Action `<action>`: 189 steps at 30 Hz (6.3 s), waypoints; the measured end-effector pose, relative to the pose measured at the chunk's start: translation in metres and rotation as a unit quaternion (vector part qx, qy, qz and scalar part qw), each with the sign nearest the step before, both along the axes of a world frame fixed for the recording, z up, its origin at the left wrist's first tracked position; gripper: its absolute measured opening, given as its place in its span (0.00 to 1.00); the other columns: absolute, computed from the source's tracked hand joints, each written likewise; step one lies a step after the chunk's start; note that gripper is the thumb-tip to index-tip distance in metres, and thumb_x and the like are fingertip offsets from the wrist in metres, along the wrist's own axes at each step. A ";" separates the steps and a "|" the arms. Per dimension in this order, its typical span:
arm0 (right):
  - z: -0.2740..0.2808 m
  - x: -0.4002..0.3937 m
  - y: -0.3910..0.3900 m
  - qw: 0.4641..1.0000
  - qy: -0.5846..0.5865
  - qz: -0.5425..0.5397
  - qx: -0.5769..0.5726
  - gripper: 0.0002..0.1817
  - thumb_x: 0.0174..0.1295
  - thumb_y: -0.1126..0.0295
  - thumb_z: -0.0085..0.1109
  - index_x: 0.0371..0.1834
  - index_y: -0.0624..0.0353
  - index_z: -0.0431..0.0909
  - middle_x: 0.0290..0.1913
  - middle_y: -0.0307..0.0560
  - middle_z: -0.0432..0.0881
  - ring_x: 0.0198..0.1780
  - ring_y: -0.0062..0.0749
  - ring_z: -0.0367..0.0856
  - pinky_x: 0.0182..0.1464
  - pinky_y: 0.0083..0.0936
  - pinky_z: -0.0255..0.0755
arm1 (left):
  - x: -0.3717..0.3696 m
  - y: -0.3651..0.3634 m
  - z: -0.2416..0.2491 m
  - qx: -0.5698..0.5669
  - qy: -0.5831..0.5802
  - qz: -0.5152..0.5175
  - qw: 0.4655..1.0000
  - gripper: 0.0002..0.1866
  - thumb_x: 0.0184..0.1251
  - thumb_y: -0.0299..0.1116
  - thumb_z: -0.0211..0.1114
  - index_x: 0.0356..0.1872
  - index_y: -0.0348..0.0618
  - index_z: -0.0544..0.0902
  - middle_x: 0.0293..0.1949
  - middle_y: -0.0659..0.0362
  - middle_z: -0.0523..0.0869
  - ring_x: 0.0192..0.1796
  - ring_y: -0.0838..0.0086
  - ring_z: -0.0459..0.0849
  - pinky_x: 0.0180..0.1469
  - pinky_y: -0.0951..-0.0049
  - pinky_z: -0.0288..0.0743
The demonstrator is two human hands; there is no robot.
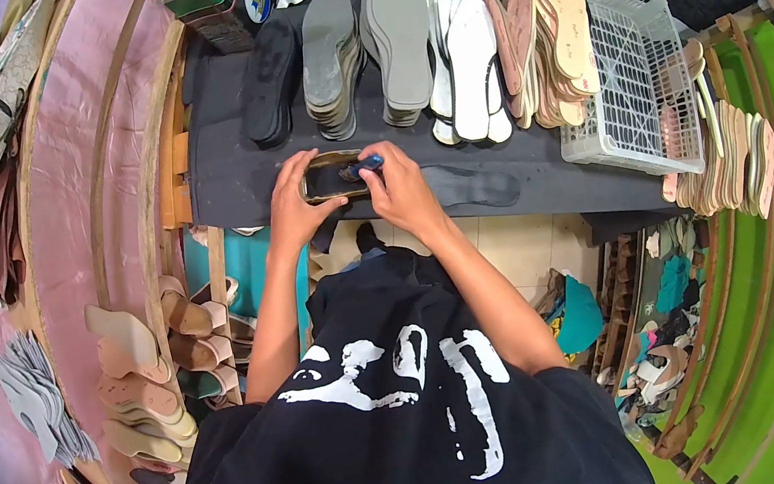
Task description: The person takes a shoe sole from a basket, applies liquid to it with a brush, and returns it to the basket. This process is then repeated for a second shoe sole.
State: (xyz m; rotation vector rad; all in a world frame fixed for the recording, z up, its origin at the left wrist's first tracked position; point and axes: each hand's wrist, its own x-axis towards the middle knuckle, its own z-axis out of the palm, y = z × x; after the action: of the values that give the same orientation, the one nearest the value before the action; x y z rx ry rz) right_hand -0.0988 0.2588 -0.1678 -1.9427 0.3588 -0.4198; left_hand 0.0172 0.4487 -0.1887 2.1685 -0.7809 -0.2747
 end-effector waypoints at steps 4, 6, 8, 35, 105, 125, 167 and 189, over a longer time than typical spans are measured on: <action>-0.016 0.014 0.013 0.995 -0.061 0.065 -0.036 0.13 0.74 0.75 0.68 0.57 0.65 0.81 0.50 0.57 0.89 0.43 0.48 0.89 0.45 0.36 0.81 | 0.001 0.000 -0.009 -0.019 -0.006 -0.008 1.000 0.50 0.45 0.36 0.92 0.75 0.41 0.80 0.73 0.48 0.82 0.75 0.49 0.80 0.78 0.53 0.74; -0.016 0.021 0.015 0.996 -0.065 0.039 -0.044 0.13 0.73 0.76 0.68 0.57 0.66 0.80 0.50 0.59 0.88 0.47 0.54 0.90 0.51 0.38 0.82 | 0.005 0.001 -0.011 -0.021 -0.004 -0.015 1.000 0.50 0.45 0.37 0.92 0.75 0.41 0.80 0.73 0.48 0.82 0.75 0.49 0.80 0.78 0.53 0.74; -0.013 0.019 0.012 0.995 -0.070 0.016 -0.063 0.12 0.72 0.77 0.68 0.56 0.66 0.80 0.49 0.59 0.88 0.48 0.57 0.90 0.53 0.39 0.81 | 0.007 0.003 -0.011 -0.029 -0.011 -0.030 0.999 0.51 0.46 0.39 0.92 0.76 0.40 0.80 0.72 0.48 0.83 0.74 0.49 0.81 0.78 0.52 0.73; 0.014 -0.017 0.017 0.996 -0.061 -0.061 0.032 0.10 0.75 0.78 0.64 0.56 0.65 0.80 0.47 0.55 0.91 0.37 0.37 0.89 0.42 0.31 0.81 | 0.006 0.004 -0.003 -0.018 0.032 -0.032 0.999 0.48 0.54 0.35 0.88 0.80 0.43 0.77 0.80 0.50 0.77 0.82 0.50 0.73 0.83 0.54 0.68; -0.045 -0.090 -0.037 0.950 -0.023 -0.277 0.143 0.11 0.73 0.73 0.75 0.49 0.65 0.83 0.38 0.43 0.88 0.36 0.19 0.85 0.38 0.21 0.80 | -0.085 -0.039 -0.006 -0.080 -0.020 -0.281 0.956 0.29 0.63 0.31 0.81 0.67 0.42 0.86 0.72 0.50 0.84 0.72 0.49 0.83 0.73 0.52 0.80; -0.043 -0.090 0.003 0.948 -0.047 -0.191 -0.248 0.09 0.65 0.80 0.71 0.46 0.64 0.83 0.42 0.56 0.86 0.45 0.55 0.87 0.50 0.42 0.81 | -0.078 -0.048 -0.065 -0.021 -0.119 -0.276 0.954 0.27 0.69 0.30 0.75 0.69 0.39 0.84 0.77 0.50 0.77 0.81 0.47 0.70 0.79 0.47 0.71; -0.044 -0.098 -0.092 0.940 -0.036 -0.281 -0.193 0.07 0.68 0.76 0.70 0.43 0.62 0.79 0.36 0.55 0.83 0.32 0.53 0.87 0.35 0.43 0.80 | -0.100 -0.037 -0.079 -0.129 -0.129 -0.056 0.982 0.11 0.61 0.23 0.82 0.44 0.39 0.93 0.53 0.55 0.94 0.56 0.56 0.89 0.61 0.58 0.82; -0.036 -0.062 -0.030 0.980 -0.080 -0.121 -0.135 0.07 0.68 0.77 0.71 0.42 0.63 0.81 0.36 0.55 0.84 0.34 0.52 0.89 0.36 0.40 0.81 | -0.103 -0.044 -0.083 -0.149 -0.092 0.008 0.985 0.07 0.59 0.27 0.84 0.39 0.43 0.98 0.47 0.60 0.98 0.51 0.63 0.92 0.60 0.63 0.83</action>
State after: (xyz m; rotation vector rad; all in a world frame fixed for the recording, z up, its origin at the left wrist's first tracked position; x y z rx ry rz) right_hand -0.1610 0.2285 -0.2042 -2.1173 0.4534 -0.8138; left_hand -0.0860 0.4042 -0.2714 1.9329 -0.8488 0.0499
